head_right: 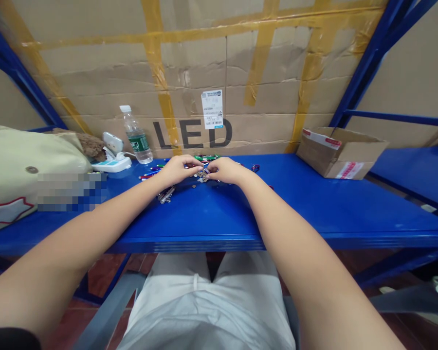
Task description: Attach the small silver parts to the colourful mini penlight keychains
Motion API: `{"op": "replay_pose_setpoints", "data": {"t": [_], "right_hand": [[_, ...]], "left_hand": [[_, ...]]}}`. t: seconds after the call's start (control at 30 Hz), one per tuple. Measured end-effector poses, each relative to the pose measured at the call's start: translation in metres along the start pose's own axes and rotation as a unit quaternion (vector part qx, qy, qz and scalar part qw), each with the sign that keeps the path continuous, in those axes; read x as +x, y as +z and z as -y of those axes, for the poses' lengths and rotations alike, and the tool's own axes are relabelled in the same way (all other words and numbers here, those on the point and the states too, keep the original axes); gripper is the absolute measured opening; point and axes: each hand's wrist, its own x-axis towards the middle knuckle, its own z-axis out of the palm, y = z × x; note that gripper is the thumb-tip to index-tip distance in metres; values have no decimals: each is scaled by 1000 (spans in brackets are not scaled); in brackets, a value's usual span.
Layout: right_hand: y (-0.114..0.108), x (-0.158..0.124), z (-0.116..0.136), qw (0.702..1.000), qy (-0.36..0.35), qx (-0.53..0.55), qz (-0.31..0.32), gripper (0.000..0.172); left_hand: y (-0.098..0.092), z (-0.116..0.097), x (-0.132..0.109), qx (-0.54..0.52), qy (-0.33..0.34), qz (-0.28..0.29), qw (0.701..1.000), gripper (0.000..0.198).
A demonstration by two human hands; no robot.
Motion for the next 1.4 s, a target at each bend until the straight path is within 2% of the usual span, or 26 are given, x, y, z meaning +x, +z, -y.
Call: {"op": "replay_pose_setpoints", "data": {"t": [0.2, 0.4, 0.5, 0.77, 0.93, 1.2, 1.4], "right_hand": [[0, 0, 1, 1000, -4, 13, -12, 17], [1, 0, -1, 999, -10, 27, -30, 18], [2, 1, -2, 999, -10, 31, -37, 20], [2, 1, -2, 996, -30, 30, -79, 20], [2, 2, -3, 993, -55, -2, -101, 12], [3, 4, -6, 993, -58, -1, -99, 12], [5, 6, -8, 992, -63, 28, -110, 19]], "left_hand": [[8, 0, 0, 19, 58, -5, 998, 18], [9, 3, -3, 151, 156, 6, 976, 32], [8, 2, -5, 199, 171, 22, 965, 38], [6, 1, -6, 166, 161, 27, 973, 38], [4, -6, -6, 131, 152, 13, 980, 31], [3, -13, -5, 62, 72, -41, 995, 18], [-1, -4, -5, 58, 17, -31, 998, 16]]}}
